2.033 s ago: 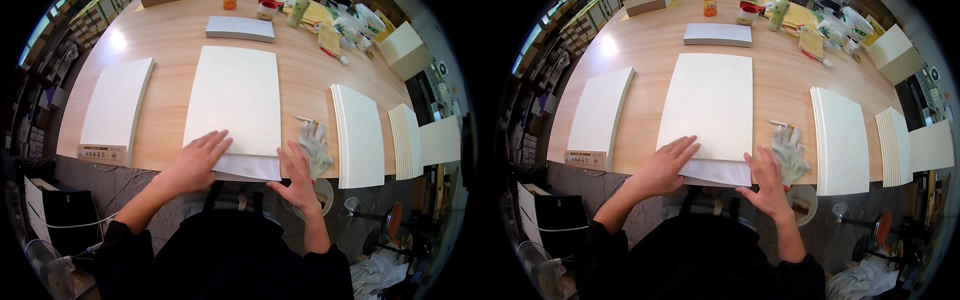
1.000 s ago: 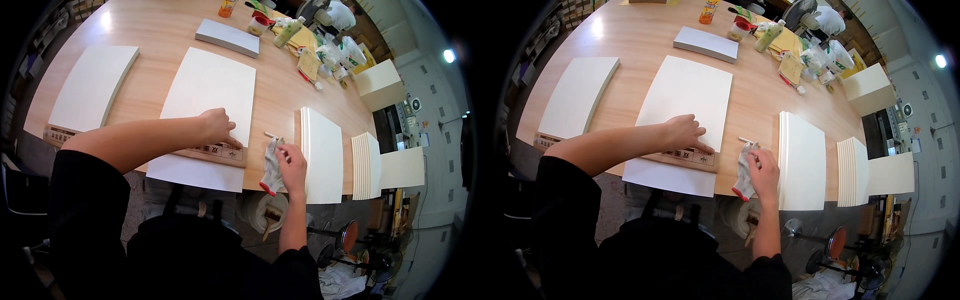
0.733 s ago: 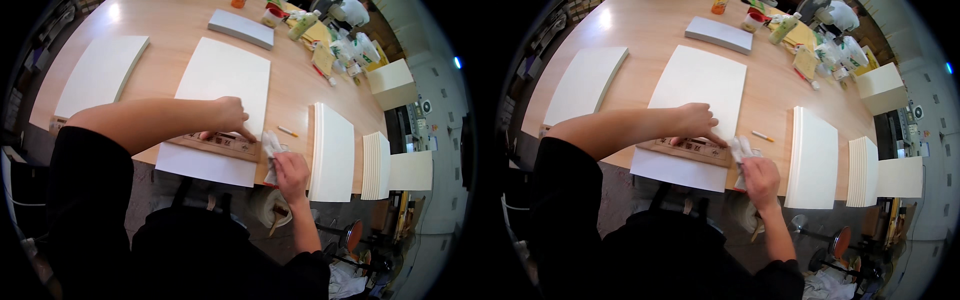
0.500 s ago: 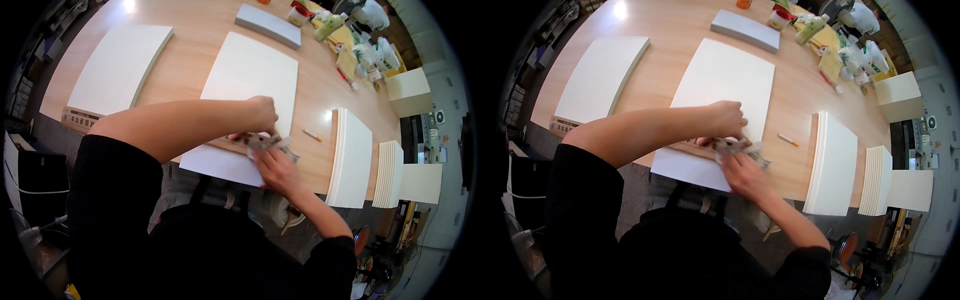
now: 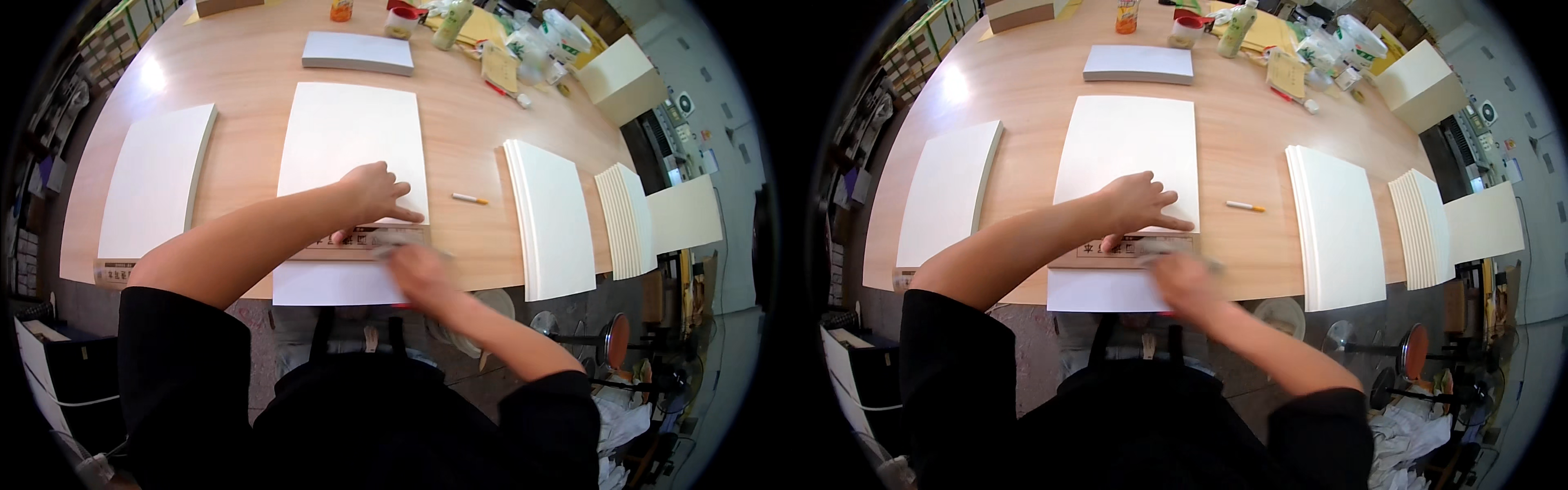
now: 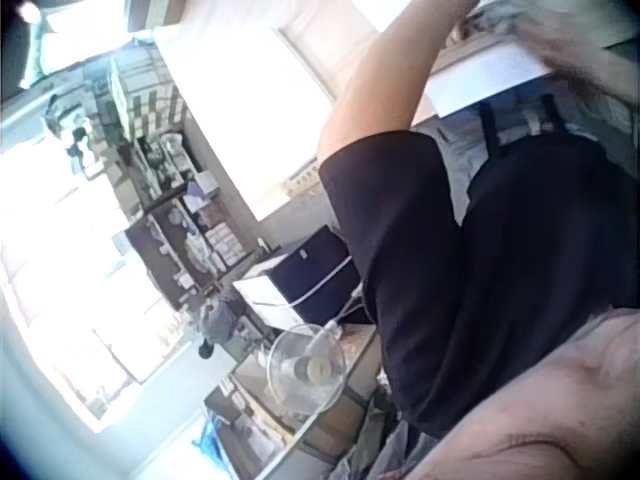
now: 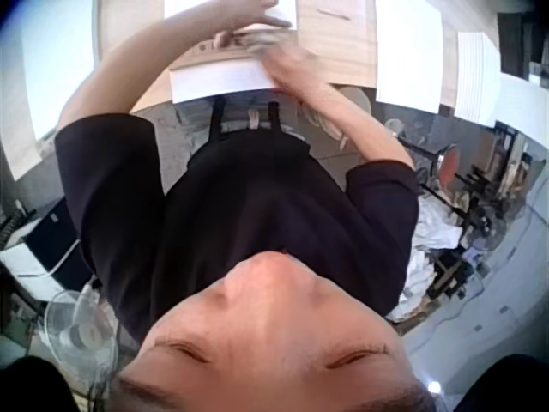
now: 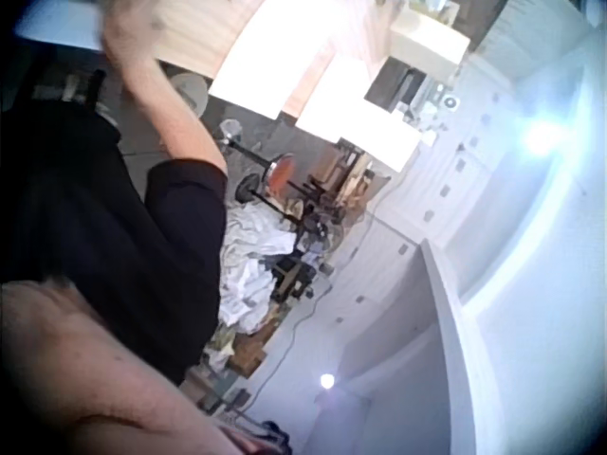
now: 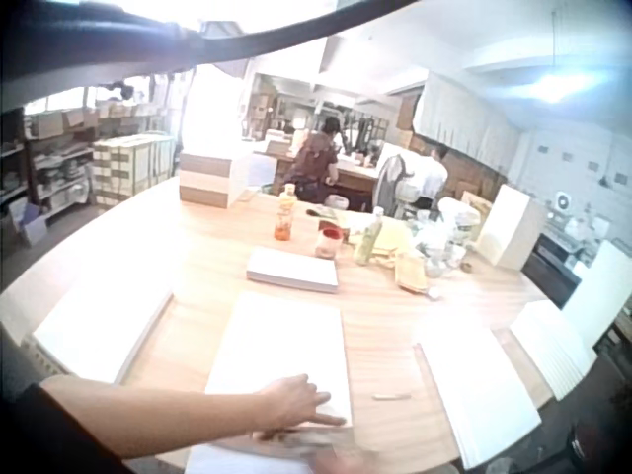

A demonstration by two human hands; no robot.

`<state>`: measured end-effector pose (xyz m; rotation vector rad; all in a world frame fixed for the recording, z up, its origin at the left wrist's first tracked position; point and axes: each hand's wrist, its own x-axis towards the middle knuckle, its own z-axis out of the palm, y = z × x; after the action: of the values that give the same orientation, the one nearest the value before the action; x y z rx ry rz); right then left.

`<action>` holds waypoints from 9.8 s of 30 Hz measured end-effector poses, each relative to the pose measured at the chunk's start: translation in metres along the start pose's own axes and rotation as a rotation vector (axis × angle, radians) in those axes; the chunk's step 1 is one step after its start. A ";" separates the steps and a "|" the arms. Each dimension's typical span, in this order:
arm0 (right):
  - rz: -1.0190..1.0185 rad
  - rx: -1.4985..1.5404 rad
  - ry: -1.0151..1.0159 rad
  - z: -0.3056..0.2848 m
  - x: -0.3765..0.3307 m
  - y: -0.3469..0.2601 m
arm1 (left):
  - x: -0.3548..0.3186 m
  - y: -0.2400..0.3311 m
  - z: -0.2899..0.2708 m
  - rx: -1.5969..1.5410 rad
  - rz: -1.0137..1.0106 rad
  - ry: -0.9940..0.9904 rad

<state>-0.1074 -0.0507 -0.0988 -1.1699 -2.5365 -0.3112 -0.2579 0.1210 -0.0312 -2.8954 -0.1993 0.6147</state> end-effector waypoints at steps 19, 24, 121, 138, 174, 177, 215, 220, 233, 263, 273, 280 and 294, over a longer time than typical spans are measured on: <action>0.724 0.216 0.418 -0.047 -0.071 0.060 | -0.106 0.060 0.074 -0.209 -0.230 0.730; 1.245 0.982 0.205 -0.072 0.011 0.063 | -0.101 0.023 0.036 -0.110 -0.643 0.680; 1.302 0.048 0.325 -0.092 -0.179 -0.027 | 0.240 0.143 -0.138 -0.437 0.555 0.741; 1.336 0.036 0.295 -0.097 -0.178 -0.026 | 0.255 0.157 -0.130 -0.122 0.523 1.028; 1.067 1.845 0.907 -0.089 -0.086 0.046 | -0.044 -0.020 -0.059 -1.580 0.054 1.318; 0.995 1.784 0.654 -0.064 -0.041 0.064 | -0.107 -0.020 0.028 -2.219 -0.076 1.066; 0.915 0.639 0.183 -0.012 -0.018 0.047 | -0.164 0.136 0.112 -0.917 -1.036 0.779; 0.847 0.576 0.204 -0.009 -0.019 0.045 | -0.163 0.137 0.114 -0.895 -1.015 0.802; 0.858 0.635 0.191 -0.014 -0.024 0.051 | -0.158 0.126 0.083 -0.941 -0.998 0.795; 0.680 0.722 -0.024 -0.079 -0.040 0.000 | -0.114 0.115 0.025 -0.708 -0.433 0.525; 0.743 0.763 0.154 0.000 -0.012 0.039 | -0.135 0.049 0.073 -1.118 -0.607 0.538; 0.794 0.493 0.180 -0.001 0.007 0.026 | -0.113 0.053 0.074 -1.037 -0.809 0.539; 0.970 0.623 0.244 -0.066 -0.036 0.076 | -0.013 0.018 0.023 0.028 -0.075 0.112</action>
<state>-0.0144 -0.0489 -0.0472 -1.7315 -1.4232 0.5005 -0.2776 0.1043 -0.0498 -2.8700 -0.2806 0.4384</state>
